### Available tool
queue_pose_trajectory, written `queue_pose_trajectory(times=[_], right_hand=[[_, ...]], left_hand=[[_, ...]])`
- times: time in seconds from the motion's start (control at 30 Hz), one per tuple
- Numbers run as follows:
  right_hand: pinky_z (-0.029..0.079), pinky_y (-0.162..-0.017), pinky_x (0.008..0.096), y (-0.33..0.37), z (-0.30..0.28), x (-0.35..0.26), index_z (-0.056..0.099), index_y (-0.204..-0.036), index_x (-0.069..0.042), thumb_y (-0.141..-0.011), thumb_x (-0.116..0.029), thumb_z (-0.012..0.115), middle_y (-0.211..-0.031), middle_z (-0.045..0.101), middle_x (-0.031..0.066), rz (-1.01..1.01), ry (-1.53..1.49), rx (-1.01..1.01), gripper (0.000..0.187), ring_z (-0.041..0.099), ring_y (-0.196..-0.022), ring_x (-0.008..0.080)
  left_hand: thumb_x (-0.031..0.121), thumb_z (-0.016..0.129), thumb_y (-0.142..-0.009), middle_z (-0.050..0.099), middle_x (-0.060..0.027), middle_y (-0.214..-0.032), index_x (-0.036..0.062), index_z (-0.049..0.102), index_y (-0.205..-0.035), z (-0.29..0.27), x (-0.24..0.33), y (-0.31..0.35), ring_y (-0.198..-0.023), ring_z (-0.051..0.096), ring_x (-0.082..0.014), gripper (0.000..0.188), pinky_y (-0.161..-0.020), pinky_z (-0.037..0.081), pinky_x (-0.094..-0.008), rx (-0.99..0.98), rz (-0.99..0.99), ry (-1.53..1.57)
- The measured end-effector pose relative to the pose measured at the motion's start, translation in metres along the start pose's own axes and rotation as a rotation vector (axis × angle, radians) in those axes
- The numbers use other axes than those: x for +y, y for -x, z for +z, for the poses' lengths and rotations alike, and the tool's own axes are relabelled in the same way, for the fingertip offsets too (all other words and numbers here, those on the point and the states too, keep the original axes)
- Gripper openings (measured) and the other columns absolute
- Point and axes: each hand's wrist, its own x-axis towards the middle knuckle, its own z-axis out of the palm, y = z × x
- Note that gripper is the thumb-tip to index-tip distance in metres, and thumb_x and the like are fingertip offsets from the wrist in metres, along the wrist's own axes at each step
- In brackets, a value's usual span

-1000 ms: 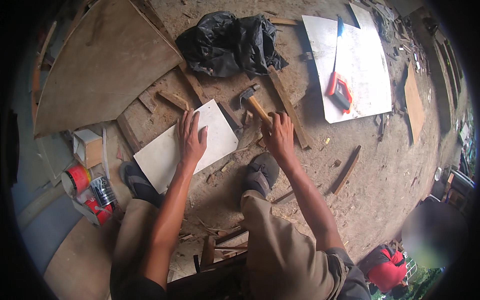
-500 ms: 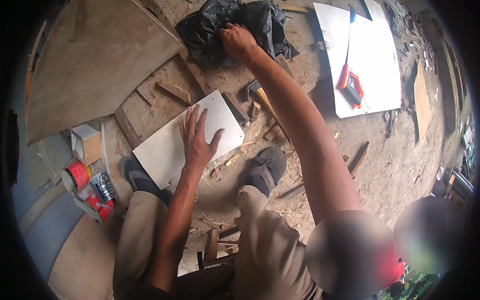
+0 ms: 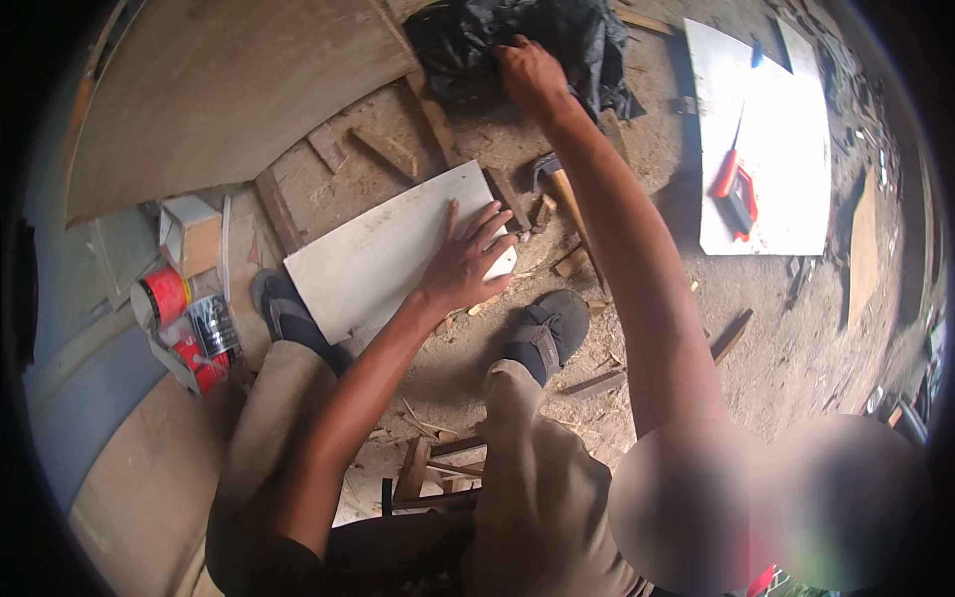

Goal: The person sits on the floor and hammers nails into a white rectangular board. They repeatedly pick up nails, position them on the board, and strike them with a hammer.

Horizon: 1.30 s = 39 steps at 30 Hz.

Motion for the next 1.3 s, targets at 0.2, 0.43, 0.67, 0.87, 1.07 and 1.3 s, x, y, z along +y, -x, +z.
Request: queue_pose_trajectory(times=[0.2,0.43,0.67,0.87,1.07,1.3], right_hand=[[0.053,-0.089,0.0421,0.005,0.005,0.001,0.069,-0.112,-0.012,-0.086,-0.009,0.05,-0.109,0.065,0.0189,-0.016,-0.058,0.079,0.032,0.064,-0.101,0.0351],[0.052,-0.088,0.0432,0.011,0.005,0.006,0.069,-0.11,-0.014,-0.087,-0.013,0.056,-0.107,0.065,0.017,0.008,-0.136,0.12,0.027,0.062,-0.103,0.036],[0.052,-0.086,0.0409,0.014,-0.018,-0.001,0.072,-0.103,-0.01,-0.084,-0.013,0.06,-0.106,0.067,0.017,0.18,-0.383,0.116,0.022,0.064,-0.1,0.0354],[0.052,-0.086,0.0408,0.041,-0.02,-0.007,0.07,-0.101,-0.006,-0.085,-0.013,0.064,-0.105,0.068,0.0157,0.126,-0.491,0.265,0.018,0.064,-0.098,0.0361],[0.047,-0.09,0.0427,0.067,-0.049,0.004,0.064,-0.103,-0.006,-0.089,-0.01,0.064,-0.112,0.06,0.0145,0.207,-0.335,0.714,0.014,0.059,-0.104,0.0346],[0.053,-0.083,0.0335,0.048,-0.028,0.104,0.068,-0.109,0.003,-0.079,0.005,0.048,-0.103,0.071,0.0179,0.471,-0.627,0.246,0.035,0.069,-0.096,0.0261]], left_hand=[[0.033,0.073,-0.073,0.045,-0.0112,-0.143,0.0092,0.063,-0.115,0.007,0.0,0.004,-0.143,0.03,-0.0249,0.049,-0.114,0.011,-0.0704,0.073,-0.004,-0.033],[0.038,0.074,-0.074,0.045,-0.0081,-0.144,0.0128,0.061,-0.12,0.009,-0.003,0.005,-0.143,0.031,-0.024,0.054,-0.115,0.011,-0.0687,0.064,-0.006,-0.007],[0.041,0.072,-0.077,0.043,-0.0079,-0.146,0.0136,0.058,-0.126,0.007,-0.005,0.004,-0.143,0.032,-0.0246,0.058,-0.117,0.008,-0.0651,0.071,-0.019,0.014],[0.036,0.067,-0.087,0.053,-0.0108,-0.138,0.0058,0.058,-0.124,0.006,-0.004,0.0,-0.135,0.044,-0.0288,0.048,-0.116,0.023,-0.0554,0.266,-0.113,0.204],[0.03,0.066,-0.086,0.053,-0.0112,-0.137,0.0051,0.058,-0.121,0.007,-0.005,0.0,-0.133,0.045,-0.0295,0.044,-0.116,0.024,-0.0559,0.258,-0.124,0.13],[0.023,0.061,-0.089,0.051,-0.0133,-0.137,0.0029,0.058,-0.12,0.012,-0.001,-0.008,-0.132,0.046,-0.0301,0.037,-0.116,0.024,-0.0549,0.283,-0.085,0.14]])
